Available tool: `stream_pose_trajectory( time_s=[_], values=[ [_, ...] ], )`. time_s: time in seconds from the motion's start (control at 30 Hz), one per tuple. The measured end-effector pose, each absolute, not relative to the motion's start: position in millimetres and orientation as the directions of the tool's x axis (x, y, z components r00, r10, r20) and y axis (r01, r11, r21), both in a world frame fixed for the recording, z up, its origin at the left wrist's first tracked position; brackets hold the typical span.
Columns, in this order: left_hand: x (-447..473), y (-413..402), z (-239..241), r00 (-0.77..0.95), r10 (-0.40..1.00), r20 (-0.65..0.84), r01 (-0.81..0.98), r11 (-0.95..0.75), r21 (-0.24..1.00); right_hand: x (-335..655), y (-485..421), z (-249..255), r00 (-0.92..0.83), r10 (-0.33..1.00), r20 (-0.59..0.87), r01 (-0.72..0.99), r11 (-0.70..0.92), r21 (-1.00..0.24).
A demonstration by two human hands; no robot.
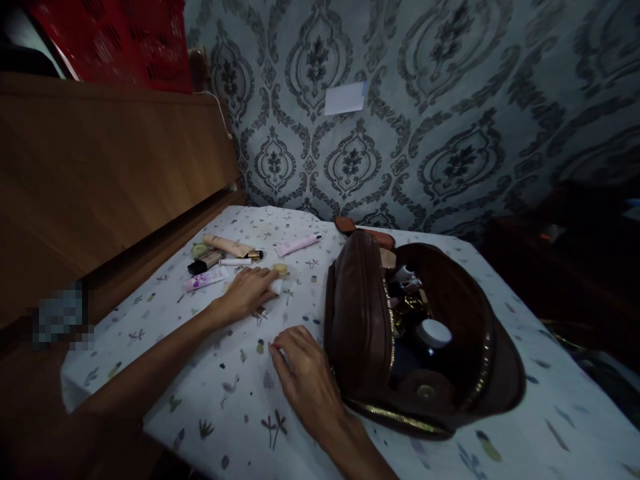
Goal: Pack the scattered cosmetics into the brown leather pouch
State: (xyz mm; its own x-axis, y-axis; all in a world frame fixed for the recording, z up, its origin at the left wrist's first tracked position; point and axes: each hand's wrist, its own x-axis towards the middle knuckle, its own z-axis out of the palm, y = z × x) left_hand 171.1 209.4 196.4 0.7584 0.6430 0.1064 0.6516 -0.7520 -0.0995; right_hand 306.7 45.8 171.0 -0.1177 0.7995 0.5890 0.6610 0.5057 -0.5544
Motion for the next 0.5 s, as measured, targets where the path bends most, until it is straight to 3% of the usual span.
stream_pose_trajectory(
  time_s=[0.33, 0.5],
  values=[
    [167, 209, 196, 0.741, 0.644, 0.192, 0.618, -0.765, 0.182, 305, 39, 161, -0.168, 0.820, 0.547, 0.696, 0.491, -0.523],
    [160, 226, 197, 0.631, 0.766, 0.121, 0.764, -0.641, 0.071, 304, 37, 156, -0.156, 0.835, 0.527, 0.681, 0.478, -0.555]
  ],
)
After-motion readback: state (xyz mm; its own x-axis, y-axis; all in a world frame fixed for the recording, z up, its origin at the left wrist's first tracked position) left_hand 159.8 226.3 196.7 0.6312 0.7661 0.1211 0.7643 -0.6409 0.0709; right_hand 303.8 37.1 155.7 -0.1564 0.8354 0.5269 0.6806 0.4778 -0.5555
